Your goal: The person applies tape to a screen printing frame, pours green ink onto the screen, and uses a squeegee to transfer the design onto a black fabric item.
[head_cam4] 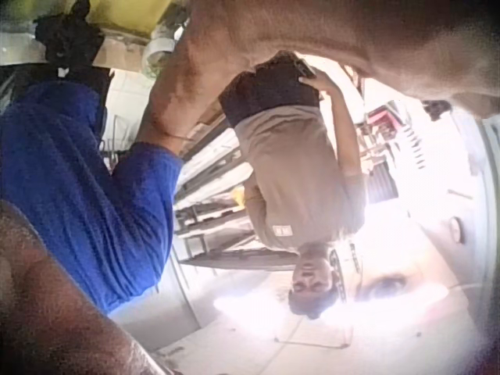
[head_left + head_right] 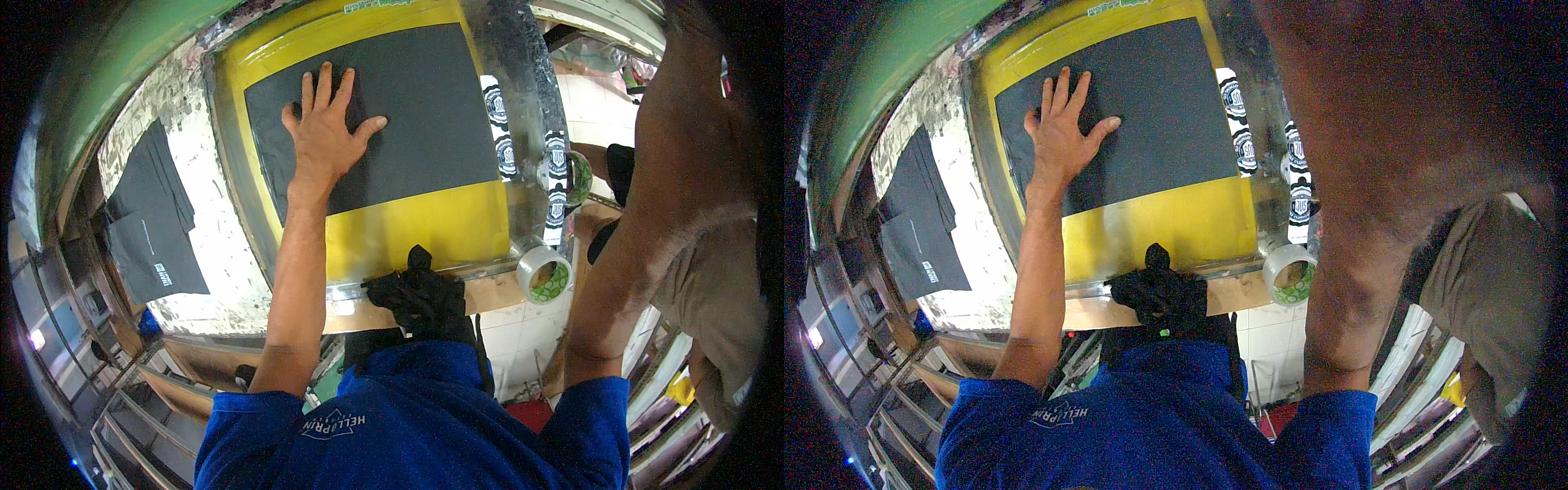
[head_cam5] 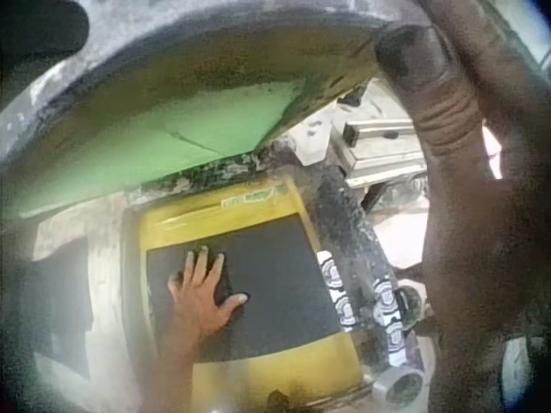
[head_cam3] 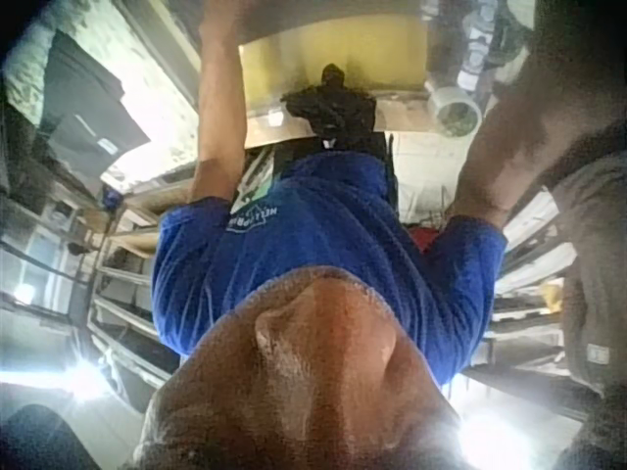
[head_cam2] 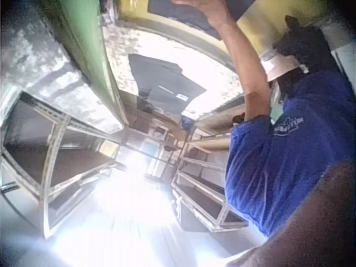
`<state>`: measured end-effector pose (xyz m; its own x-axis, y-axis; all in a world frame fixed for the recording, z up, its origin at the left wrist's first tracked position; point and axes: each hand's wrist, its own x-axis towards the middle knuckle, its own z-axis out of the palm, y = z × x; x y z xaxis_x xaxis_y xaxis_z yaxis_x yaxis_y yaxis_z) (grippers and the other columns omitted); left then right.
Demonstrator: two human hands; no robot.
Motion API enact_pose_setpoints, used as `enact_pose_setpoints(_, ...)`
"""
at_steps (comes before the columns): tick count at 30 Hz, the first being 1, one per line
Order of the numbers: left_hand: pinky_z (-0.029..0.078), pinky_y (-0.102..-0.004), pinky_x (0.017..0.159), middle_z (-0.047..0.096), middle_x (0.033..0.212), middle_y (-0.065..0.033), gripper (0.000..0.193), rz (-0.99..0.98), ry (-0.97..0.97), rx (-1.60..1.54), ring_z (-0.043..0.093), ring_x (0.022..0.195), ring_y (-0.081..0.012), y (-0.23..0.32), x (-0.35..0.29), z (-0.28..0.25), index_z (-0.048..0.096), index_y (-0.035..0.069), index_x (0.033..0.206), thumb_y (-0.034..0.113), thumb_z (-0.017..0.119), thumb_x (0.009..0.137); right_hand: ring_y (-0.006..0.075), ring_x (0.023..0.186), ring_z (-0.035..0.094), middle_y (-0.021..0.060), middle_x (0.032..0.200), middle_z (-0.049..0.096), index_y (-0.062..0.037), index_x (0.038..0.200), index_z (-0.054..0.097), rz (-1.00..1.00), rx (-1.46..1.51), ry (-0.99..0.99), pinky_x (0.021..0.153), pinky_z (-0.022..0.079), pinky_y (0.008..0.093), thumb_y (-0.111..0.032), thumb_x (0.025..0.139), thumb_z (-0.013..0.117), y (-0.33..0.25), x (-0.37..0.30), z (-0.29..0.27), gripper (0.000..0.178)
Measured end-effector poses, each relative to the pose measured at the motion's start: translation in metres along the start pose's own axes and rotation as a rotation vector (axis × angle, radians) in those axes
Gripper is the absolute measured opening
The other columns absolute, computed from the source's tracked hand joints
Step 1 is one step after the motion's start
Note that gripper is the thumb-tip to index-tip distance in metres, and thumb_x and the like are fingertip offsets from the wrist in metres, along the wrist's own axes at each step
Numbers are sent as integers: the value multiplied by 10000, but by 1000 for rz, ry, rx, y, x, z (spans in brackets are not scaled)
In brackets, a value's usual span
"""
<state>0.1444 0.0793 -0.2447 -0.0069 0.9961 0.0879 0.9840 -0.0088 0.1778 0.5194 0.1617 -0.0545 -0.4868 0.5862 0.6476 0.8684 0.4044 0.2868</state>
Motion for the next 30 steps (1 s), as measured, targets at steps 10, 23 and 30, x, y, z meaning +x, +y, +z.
enact_pose_setpoints(10, 241, -671, 1095, 329, 1629, -154, 854, 24, 29, -42, 301, 1494, -387, 1, -2, 2, 472, 196, 1513, 615, 727, 814, 186, 1159, 610, 143, 1292, 639, -35, 1361, 558, -1, -58, 51, 1010, 455, 388, -219, 961, 661, 8, 7, -2, 452)
enact_pose_setpoints(23, 231, -678, 1105, 333, 1629, -147, 852, 24, 32, -42, 289, 1500, -382, 3, -4, 3, 487, 193, 1501, 615, 736, 804, 187, 1106, 637, 137, 1253, 664, -37, 1324, 592, -4, -100, 80, 960, 483, 371, -195, 964, 655, 6, 11, -1, 398)
enact_pose_setpoints(30, 227, -684, 1103, 327, 1633, -138, 857, 2, 37, -37, 285, 1502, -381, 1, -5, 6, 484, 197, 1503, 629, 726, 803, 188, 1078, 652, 133, 1232, 678, -38, 1304, 611, -6, -112, 95, 933, 498, 362, -182, 966, 652, 5, 14, 1, 369)
